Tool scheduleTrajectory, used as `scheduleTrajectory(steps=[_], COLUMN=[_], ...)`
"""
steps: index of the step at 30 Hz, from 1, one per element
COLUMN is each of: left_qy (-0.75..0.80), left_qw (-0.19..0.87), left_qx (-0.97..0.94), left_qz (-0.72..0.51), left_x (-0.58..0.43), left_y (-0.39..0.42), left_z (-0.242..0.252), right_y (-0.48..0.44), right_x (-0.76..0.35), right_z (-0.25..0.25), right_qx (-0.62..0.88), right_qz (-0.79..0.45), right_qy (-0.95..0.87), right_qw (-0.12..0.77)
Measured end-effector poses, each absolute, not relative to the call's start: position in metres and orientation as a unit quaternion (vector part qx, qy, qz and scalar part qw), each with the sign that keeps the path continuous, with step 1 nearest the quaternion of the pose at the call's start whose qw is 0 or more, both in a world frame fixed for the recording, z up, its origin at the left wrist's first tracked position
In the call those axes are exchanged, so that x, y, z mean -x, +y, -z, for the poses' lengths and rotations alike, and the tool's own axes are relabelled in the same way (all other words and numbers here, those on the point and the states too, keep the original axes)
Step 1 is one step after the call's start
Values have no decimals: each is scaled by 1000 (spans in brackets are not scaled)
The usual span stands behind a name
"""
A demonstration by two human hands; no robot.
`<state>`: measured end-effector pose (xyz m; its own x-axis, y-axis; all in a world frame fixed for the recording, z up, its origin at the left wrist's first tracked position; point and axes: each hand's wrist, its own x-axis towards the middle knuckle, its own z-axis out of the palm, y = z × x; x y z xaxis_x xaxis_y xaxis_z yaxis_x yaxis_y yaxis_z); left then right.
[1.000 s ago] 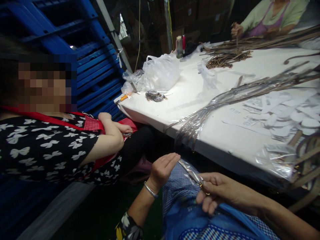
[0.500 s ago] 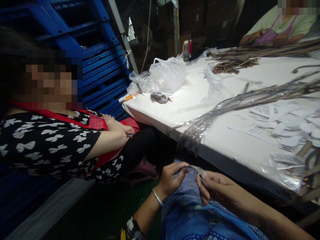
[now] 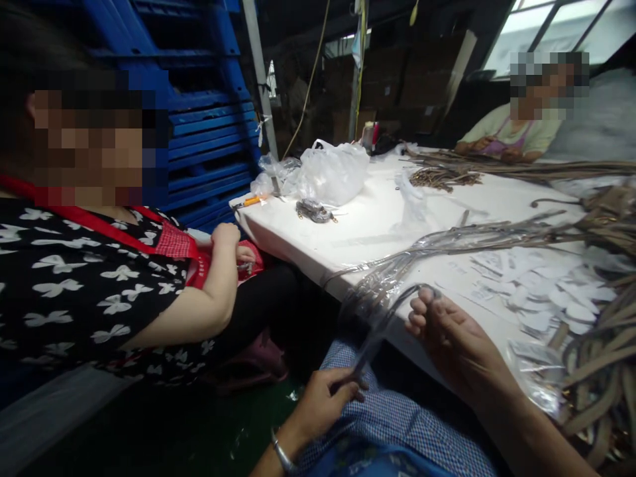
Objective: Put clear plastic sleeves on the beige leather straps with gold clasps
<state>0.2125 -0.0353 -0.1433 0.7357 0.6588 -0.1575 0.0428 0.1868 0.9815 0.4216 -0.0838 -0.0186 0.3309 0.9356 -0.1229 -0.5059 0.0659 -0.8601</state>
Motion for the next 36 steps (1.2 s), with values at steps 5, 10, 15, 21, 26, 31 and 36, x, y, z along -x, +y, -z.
scheduleTrajectory(steps=[5, 10, 15, 21, 26, 31, 36], left_qy=[206, 191, 134, 126, 189, 269, 359], left_qw=[745, 734, 788, 824, 846, 864, 733], left_qx=[-570, -587, -573, -535, -478, -407, -557], left_qz=[-281, -285, -180, -135, -143, -127, -152], left_x=[-240, -260, -262, -250, -236, -227, -218], left_y=[-18, -14, -31, -21, -11, -25, -21], left_z=[116, 112, 111, 75, 63, 83, 105], right_y=[-85, -92, -85, -88, -101, -132, -145], right_x=[-410, -423, -430, -445, -444, -422, -408], right_z=[9, -4, 18, 68, 101, 124, 110], right_qx=[474, 493, 540, 579, 551, 582, 627], right_qz=[-528, -437, -172, 33, 16, -95, -265], right_qy=[-285, -287, -332, -646, -744, -767, -687], right_qw=[645, 695, 754, 496, 377, 254, 253])
